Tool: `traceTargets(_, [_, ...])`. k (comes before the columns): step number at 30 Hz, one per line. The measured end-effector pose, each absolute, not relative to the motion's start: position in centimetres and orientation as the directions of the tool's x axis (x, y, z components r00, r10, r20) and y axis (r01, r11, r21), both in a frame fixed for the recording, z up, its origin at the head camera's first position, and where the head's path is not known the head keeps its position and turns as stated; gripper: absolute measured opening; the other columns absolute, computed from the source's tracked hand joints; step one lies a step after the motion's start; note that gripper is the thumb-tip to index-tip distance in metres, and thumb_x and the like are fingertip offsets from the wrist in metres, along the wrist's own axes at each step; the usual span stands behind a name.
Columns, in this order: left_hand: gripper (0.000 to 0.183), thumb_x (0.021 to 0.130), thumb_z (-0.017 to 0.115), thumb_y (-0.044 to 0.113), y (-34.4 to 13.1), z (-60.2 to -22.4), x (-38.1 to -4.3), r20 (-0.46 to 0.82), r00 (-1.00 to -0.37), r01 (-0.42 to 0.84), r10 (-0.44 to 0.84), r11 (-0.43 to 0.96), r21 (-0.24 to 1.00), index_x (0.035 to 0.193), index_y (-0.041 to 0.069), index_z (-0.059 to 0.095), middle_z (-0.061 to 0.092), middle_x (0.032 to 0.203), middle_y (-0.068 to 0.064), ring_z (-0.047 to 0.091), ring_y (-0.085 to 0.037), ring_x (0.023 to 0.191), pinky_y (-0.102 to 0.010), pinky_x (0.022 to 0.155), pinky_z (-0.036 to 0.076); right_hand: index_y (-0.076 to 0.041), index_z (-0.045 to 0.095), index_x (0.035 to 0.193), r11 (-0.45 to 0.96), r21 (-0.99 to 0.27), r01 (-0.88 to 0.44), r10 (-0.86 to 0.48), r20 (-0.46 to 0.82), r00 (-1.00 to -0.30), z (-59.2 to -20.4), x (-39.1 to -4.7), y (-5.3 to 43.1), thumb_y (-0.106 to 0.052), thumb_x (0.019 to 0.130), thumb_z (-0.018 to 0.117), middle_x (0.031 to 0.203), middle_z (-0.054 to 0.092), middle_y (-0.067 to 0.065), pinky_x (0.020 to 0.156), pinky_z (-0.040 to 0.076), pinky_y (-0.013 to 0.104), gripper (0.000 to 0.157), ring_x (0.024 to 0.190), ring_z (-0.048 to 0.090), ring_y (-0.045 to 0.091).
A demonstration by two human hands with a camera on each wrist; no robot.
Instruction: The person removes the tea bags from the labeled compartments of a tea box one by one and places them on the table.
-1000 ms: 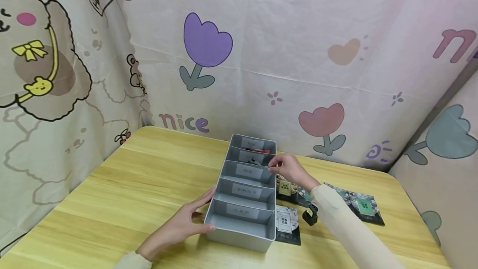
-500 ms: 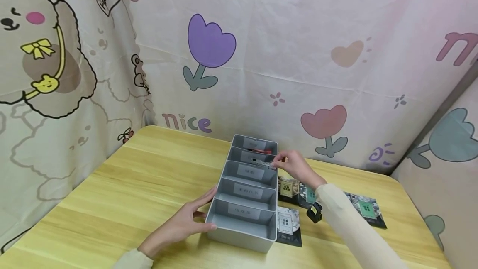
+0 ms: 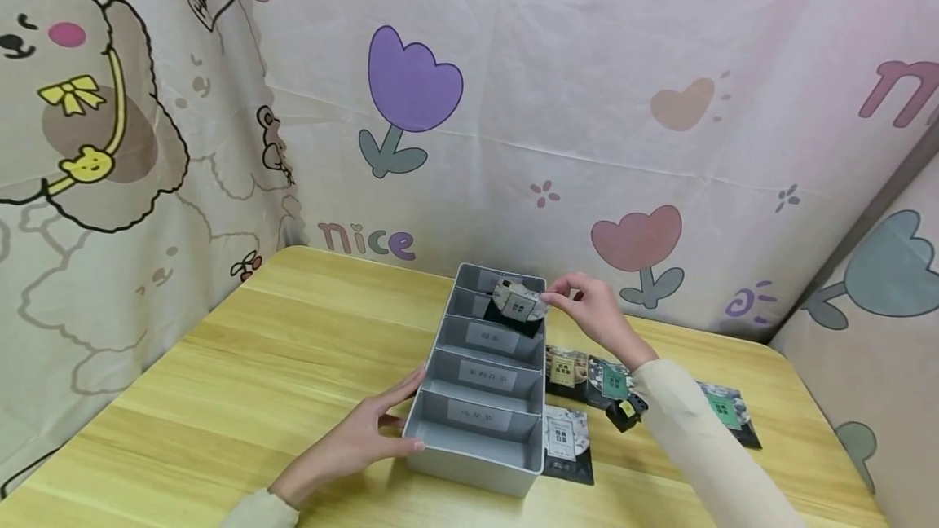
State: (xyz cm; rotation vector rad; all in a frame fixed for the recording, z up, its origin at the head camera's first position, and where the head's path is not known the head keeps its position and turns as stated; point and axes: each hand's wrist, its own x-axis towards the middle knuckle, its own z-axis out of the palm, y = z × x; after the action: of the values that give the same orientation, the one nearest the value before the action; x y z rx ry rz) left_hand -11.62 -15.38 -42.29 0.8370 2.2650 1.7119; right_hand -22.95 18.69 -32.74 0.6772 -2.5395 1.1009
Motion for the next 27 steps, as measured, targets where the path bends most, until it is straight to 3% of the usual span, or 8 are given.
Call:
traceTargets(5, [0.083, 0.086, 0.073, 0.017, -15.4, -42.2, -11.6, 0.186, -0.824, 0.325, 0.536, 0.177, 0.929, 0.152, 0.005, 0.024, 0.011, 0.157, -0.02, 0.03, -0.001, 0.131, -0.028, 0.096, 0.044, -0.009, 0.072, 0.088, 0.541, -0.685, -0.488, -0.259, 0.417, -0.871, -31.7, -22.2, 19.0, -0.018, 0.09, 0.071, 0.091, 0.068, 0.002, 0.062, 0.045, 0.027, 0.01, 0.074, 0.055, 0.021])
traceTargets(11, [0.083, 0.086, 0.073, 0.018, -15.3, -42.2, -11.6, 0.196, -0.826, 0.337, 0.529, 0.183, 0.923, 0.152, 0.006, 0.025, 0.012, 0.157, -0.02, 0.031, -0.009, 0.133, -0.029, 0.096, 0.045, -0.007, 0.072, 0.09, 0.469, -0.775, -0.424, -0.205, 0.371, -0.905, -31.9, -21.0, 19.5, -0.024, 0.091, 0.07, 0.091, 0.068, 0.003, 0.073, 0.048, 0.031, 0.017, 0.084, 0.058, 0.019])
traceTargets(20, [0.081, 0.087, 0.071, 0.012, -15.2, -41.9, -11.5, 0.201, -0.822, 0.337, 0.532, 0.171, 0.926, 0.153, 0.005, 0.024, 0.012, 0.157, -0.022, 0.029, 0.005, 0.129, -0.028, 0.096, 0.044, -0.003, 0.07, 0.092, 0.419, -0.864, -0.278, -0.103, 0.259, -0.96, -33.8, -19.0, 20.1, -0.026, 0.09, 0.07, 0.093, 0.065, 0.006, 0.071, 0.043, 0.034, 0.023, 0.085, 0.051, 0.023])
traceTargets(27, [0.082, 0.087, 0.072, 0.012, -15.2, -41.8, -11.4, 0.196, -0.824, 0.335, 0.531, 0.178, 0.926, 0.153, 0.007, 0.024, 0.012, 0.157, -0.021, 0.029, 0.004, 0.129, -0.033, 0.098, 0.044, 0.001, 0.068, 0.095, 0.352, -0.92, -0.17, -0.042, 0.166, -0.985, -35.2, -17.5, 20.3, -0.021, 0.092, 0.068, 0.097, 0.063, 0.007, 0.075, 0.044, 0.035, 0.022, 0.09, 0.051, 0.023])
